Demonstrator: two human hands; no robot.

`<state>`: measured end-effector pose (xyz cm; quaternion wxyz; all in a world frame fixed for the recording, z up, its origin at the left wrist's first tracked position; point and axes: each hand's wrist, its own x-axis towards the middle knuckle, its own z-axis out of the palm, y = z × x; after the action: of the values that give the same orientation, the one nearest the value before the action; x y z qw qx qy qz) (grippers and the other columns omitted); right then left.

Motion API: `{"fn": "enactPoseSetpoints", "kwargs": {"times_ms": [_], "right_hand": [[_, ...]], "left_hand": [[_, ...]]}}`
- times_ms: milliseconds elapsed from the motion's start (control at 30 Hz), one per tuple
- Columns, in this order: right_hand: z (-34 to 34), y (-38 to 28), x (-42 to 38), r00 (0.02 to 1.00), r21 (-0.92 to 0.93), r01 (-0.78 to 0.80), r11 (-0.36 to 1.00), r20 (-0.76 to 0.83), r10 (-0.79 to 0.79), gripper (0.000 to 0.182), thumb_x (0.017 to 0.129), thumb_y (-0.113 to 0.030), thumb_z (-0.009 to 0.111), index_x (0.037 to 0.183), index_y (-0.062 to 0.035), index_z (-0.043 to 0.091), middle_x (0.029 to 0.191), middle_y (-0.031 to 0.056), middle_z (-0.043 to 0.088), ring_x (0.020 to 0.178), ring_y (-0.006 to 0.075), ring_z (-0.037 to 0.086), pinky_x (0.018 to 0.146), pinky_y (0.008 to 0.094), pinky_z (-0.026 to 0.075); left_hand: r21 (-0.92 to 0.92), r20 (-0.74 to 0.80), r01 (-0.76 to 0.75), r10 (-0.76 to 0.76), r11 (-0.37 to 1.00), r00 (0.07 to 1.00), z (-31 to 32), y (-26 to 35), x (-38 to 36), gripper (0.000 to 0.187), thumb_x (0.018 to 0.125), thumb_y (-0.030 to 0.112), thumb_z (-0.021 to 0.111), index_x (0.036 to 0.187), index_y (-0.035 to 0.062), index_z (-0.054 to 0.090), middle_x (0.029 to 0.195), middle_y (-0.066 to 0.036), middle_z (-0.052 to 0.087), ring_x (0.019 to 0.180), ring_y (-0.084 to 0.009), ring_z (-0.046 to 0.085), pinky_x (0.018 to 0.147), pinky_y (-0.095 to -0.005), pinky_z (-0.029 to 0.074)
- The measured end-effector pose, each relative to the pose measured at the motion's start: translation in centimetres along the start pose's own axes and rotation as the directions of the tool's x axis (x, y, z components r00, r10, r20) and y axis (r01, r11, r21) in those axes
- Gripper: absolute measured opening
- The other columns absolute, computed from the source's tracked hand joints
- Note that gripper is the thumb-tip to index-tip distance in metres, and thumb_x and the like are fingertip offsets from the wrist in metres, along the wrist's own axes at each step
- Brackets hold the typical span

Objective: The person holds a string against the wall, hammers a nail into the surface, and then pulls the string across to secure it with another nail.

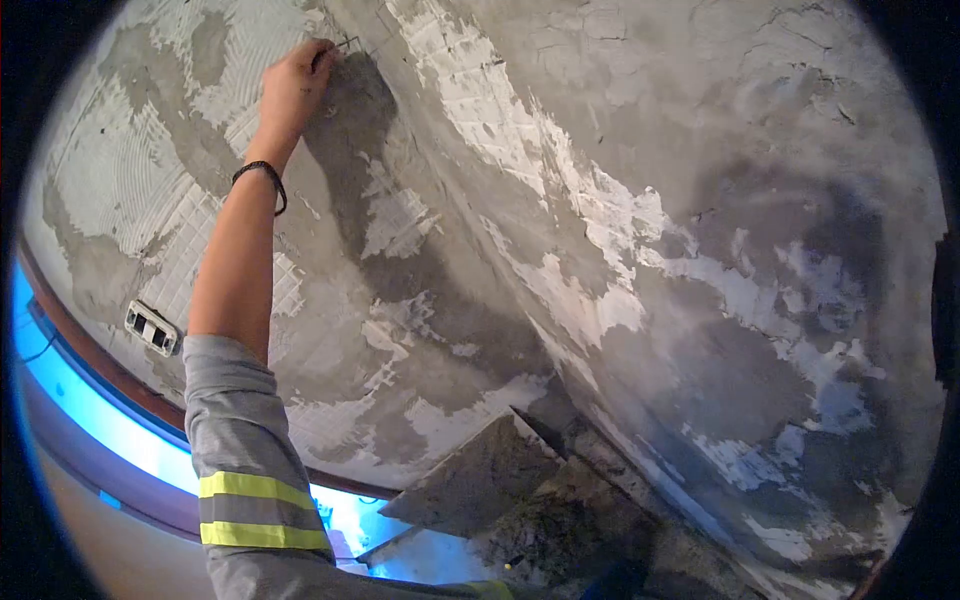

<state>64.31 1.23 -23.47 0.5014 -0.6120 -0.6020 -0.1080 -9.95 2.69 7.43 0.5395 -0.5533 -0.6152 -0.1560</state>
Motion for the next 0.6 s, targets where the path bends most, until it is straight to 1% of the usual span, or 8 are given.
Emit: {"fn": "enactPoseSetpoints", "kwargs": {"times_ms": [133,200,267,333,400,467,533,600], "right_hand": [[-0.4,0.7,0.0,0.999,0.065,0.012,0.998,0.043,-0.015,0.039,0.091,-0.041,0.067,0.084,-0.0052,0.052,0.071,0.0091,0.048,0.062,0.0221,0.045,0.059,0.0384,0.041],[-0.3,-0.2,0.1,1.0,0.023,0.001,1.0,0.018,-0.002,0.039,0.092,-0.041,0.067,0.083,-0.0055,0.052,0.07,0.0088,0.047,0.062,0.0219,0.045,0.058,0.0381,0.041],[-0.1,-0.9,0.2,1.0,-0.024,-0.009,1.0,-0.006,0.009,0.039,0.092,-0.041,0.066,0.083,-0.0059,0.052,0.069,0.0085,0.047,0.061,0.0217,0.045,0.058,0.0378,0.04],[0.0,-1.4,0.3,0.999,-0.005,0.022,1.0,-0.039,-0.023,0.038,0.092,-0.041,0.066,0.083,-0.0067,0.052,0.069,0.0087,0.048,0.06,0.0218,0.045,0.057,0.0377,0.04],[-0.1,-1.1,0.3,0.999,-0.01,0.029,1.0,-0.019,-0.03,0.038,0.091,-0.041,0.067,0.083,-0.0066,0.052,0.069,0.0091,0.049,0.061,0.0219,0.046,0.057,0.038,0.041],[-0.2,-0.8,0.4,0.999,-0.012,0.04,0.999,0.0,-0.04,0.039,0.091,-0.041,0.068,0.083,-0.0065,0.052,0.07,0.0094,0.049,0.061,0.0219,0.047,0.057,0.0383,0.041],[-0.4,-0.2,0.2,1.0,-0.022,0.02,1.0,0.005,-0.02,0.038,0.09,-0.041,0.068,0.084,-0.0066,0.053,0.074,0.0106,0.052,0.064,0.0223,0.048,0.057,0.0392,0.042],[-0.6,-0.1,-0.3,1.0,-0.008,0.026,1.0,0.011,-0.026,0.031,0.09,-0.033,0.067,0.09,-0.0046,0.055,0.081,0.0112,0.055,0.073,0.0225,0.051,0.065,0.0386,0.043]], "left_hand": [[0.048,-0.066,-0.055,0.059,0.997,0.996,0.5,0.0,-0.3,0.015,0.089,0.02,0.062,0.099,0.0102,0.068,0.093,-0.012,0.07,0.086,-0.034,0.067,0.074,-0.0406,0.053],[0.074,-0.091,-0.09,0.096,0.993,0.991,0.7,-0.2,-0.1,0.015,0.09,0.02,0.061,0.099,0.0103,0.068,0.093,-0.012,0.07,0.085,-0.0346,0.066,0.073,-0.0417,0.053],[0.147,-0.04,-0.07,0.077,0.987,0.996,0.6,0.1,-0.2,0.017,0.093,0.023,0.058,0.101,0.0106,0.067,0.098,-0.011,0.069,0.085,-0.0352,0.066,0.074,-0.0422,0.053],[0.148,-0.032,-0.076,0.082,0.986,0.996,0.6,0.2,-0.2,0.017,0.093,0.023,0.058,0.1,0.0109,0.067,0.097,-0.011,0.069,0.085,-0.0356,0.066,0.074,-0.0429,0.052],[0.153,-0.019,-0.086,0.09,0.985,0.996,0.6,0.2,0.1,0.017,0.093,0.024,0.057,0.099,0.0112,0.067,0.097,-0.01,0.069,0.085,-0.036,0.065,0.073,-0.0437,0.052],[0.164,-0.03,-0.115,0.122,0.98,0.992,0.6,0.1,0.0,0.011,0.089,0.016,0.058,0.098,0.0103,0.063,0.09,-0.012,0.068,0.084,-0.0369,0.064,0.071,-0.0453,0.051],[0.144,-0.021,-0.087,0.091,0.986,0.996,0.7,0.5,-0.2,0.012,0.09,0.016,0.058,0.099,0.0113,0.064,0.091,-0.012,0.068,0.084,-0.0362,0.065,0.072,-0.0442,0.051],[0.131,-0.008,-0.071,0.072,0.989,0.997,0.0,0.8,0.2,0.013,0.09,0.017,0.059,0.101,0.0123,0.065,0.092,-0.012,0.069,0.085,-0.0355,0.065,0.073,-0.043,0.052]]}}
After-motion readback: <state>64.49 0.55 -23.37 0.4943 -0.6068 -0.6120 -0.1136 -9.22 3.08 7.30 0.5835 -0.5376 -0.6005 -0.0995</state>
